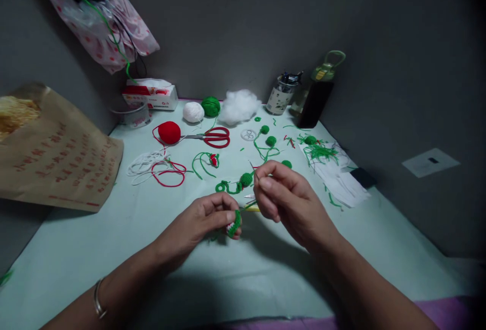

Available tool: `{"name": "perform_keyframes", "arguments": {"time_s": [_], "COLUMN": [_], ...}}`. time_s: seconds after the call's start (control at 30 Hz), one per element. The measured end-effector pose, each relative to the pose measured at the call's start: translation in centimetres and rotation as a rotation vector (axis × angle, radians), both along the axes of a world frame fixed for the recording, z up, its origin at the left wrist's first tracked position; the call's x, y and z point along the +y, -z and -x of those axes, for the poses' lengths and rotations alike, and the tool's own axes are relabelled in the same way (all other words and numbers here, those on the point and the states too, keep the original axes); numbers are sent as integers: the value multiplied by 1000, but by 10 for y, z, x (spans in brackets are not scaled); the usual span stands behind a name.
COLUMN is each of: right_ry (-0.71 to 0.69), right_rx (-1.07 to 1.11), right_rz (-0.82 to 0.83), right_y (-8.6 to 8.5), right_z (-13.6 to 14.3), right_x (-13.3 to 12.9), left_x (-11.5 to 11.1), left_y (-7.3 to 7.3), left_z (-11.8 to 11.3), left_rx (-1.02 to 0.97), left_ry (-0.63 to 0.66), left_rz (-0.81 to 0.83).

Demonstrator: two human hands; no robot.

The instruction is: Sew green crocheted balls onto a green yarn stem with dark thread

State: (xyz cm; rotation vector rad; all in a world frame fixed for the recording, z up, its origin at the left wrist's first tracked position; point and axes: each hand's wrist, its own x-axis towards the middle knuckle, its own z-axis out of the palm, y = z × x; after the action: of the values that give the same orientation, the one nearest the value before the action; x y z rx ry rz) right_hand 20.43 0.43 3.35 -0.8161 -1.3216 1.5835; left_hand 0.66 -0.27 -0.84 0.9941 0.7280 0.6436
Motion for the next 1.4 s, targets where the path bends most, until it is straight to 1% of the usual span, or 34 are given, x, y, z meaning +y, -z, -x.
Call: {"name": "perform_keyframes", "arguments": {"time_s": [0.03,0.1,0.2,0.27,0.33,0.4,0.5,0.57,0.6,0.67,0.77,0.8,0.87,0.97,1.1,1.27,1.4], "right_ry": [23,41,71,99,118,119,103,114,130,177,237,244,232,191,146,99,105], "right_rx": [17,21,14,14,14,5,-34,-97,-149,-295,-548,-612,-693,-735,-773,-820,-822], "right_rz": [2,11,27,50,71,80,61,-5,-72,-272,-587,-662,-756,-814,-850,-824,-807], "right_y": [1,1,2,2,3,4,5,4,3,1,-2,-2,-1,0,0,-1,-2], "right_z": [-1,-2,-1,-1,0,-1,-2,-4,-5,-6,-8,-9,-10,-11,-12,-13,-13], "right_x": [1,3,5,6,7,8,8,7,6,5,4,4,4,4,4,2,1], "left_x": [0,0,2,3,4,3,2,1,1,1,2,3,3,3,4,4,4], "left_y": [-1,-2,-4,-5,-5,-4,-3,-3,-3,-4,-3,-2,0,3,3,1,0], "left_z": [0,0,0,0,0,0,-1,-3,-3,-4,-3,-2,0,3,4,2,3], "left_rx": [-39,-107,-164,-168,-159,-135,-69,-10,17,51,36,28,25,54,73,58,79], "left_ry": [-10,-81,-186,-217,-219,-227,-237,-229,-225,-231,-266,-278,-299,-322,-327,-342,-353], "left_rz": [33,91,122,138,155,128,29,-12,-24,-35,-33,-30,-31,-39,-55,-64,-91]}}
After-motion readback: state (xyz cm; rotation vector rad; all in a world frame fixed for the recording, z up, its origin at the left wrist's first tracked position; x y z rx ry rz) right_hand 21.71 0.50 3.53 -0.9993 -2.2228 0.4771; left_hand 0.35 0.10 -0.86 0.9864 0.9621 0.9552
